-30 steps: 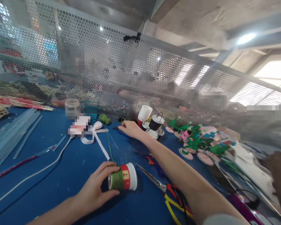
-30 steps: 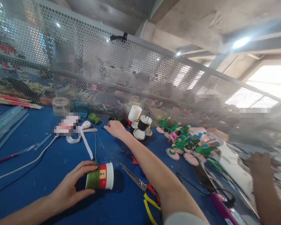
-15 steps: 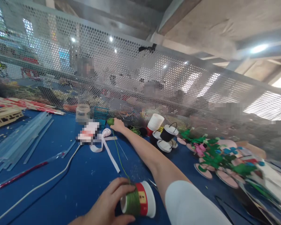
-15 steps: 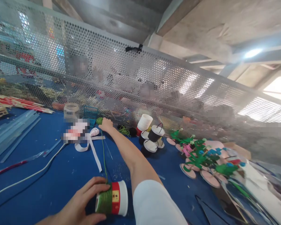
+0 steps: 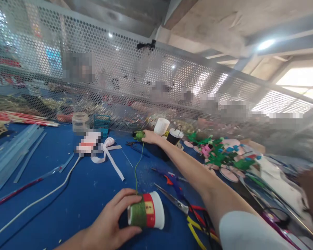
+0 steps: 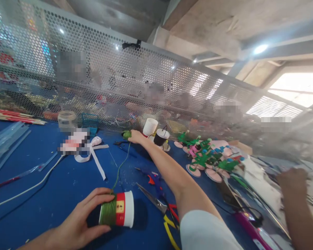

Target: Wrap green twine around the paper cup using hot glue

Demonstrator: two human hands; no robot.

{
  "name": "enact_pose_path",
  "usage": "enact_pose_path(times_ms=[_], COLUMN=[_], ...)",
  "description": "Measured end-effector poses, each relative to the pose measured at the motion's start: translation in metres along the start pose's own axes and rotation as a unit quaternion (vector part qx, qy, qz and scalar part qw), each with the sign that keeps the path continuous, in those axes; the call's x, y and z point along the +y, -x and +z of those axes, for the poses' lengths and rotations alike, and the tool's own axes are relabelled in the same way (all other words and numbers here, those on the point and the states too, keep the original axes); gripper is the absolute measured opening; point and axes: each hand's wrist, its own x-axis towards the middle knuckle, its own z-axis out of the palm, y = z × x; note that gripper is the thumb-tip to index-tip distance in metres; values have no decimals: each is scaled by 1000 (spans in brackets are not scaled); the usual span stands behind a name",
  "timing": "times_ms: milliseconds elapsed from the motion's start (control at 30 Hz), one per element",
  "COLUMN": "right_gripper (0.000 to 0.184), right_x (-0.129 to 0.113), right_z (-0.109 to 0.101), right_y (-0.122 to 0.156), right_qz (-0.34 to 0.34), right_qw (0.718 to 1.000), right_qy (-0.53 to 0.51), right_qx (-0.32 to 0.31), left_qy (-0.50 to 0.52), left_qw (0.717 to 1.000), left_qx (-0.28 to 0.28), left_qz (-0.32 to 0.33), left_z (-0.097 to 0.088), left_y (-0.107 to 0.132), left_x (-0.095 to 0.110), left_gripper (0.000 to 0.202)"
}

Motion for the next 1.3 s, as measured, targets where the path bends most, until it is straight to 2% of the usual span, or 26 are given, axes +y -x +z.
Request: enact_pose_path(times_ms=[100,200,300,400,467,600,700,767,833,967,1067,1167,1300], right_gripper=[30,25,40,44,45,43,28,18,13,13,13,13,14], right_x=[-5,-17,-25,-28,-29,-30,-34,-37,-38,-35,-31,-29,-27], right_z=[-3,-18,-24,-10,4,22,24,25,25,22,14,10,17], right_y=[33,81,135,179,195,203,202,202,202,203,203,201,197], right_qz=[-31,-66,-102,-120,-105,-54,-23,-2,15,18,14,9,3], right_qw=[999,997,988,970,957,921,878,848,831,821,826,840,847], right_qy=[-12,-49,-115,-200,-258,-368,-460,-514,-546,-570,-564,-540,-530], right_qx=[5,9,-19,-63,-86,-120,-132,-129,-105,-25,14,39,42], left_qy=[-10,-35,-51,-73,-91,-123,-131,-130,-122,-66,-17,22,36], left_qw=[1000,999,998,994,989,980,977,976,977,992,998,998,997], left_qx=[7,12,0,-33,-48,-78,-93,-100,-104,-72,-58,-55,-61], left_qz=[14,19,43,79,102,132,141,145,138,74,29,5,-4], left_z=[-2,-4,-6,-6,-5,-4,-3,-3,-3,-4,-5,-4,-3], left_y=[-2,-4,-6,-7,-8,-7,-6,-6,-6,-11,-13,-14,-14], left_x=[5,8,9,10,11,15,16,16,16,18,20,21,23], left_gripper=[47,45,45,44,42,40,39,39,39,50,53,47,47])
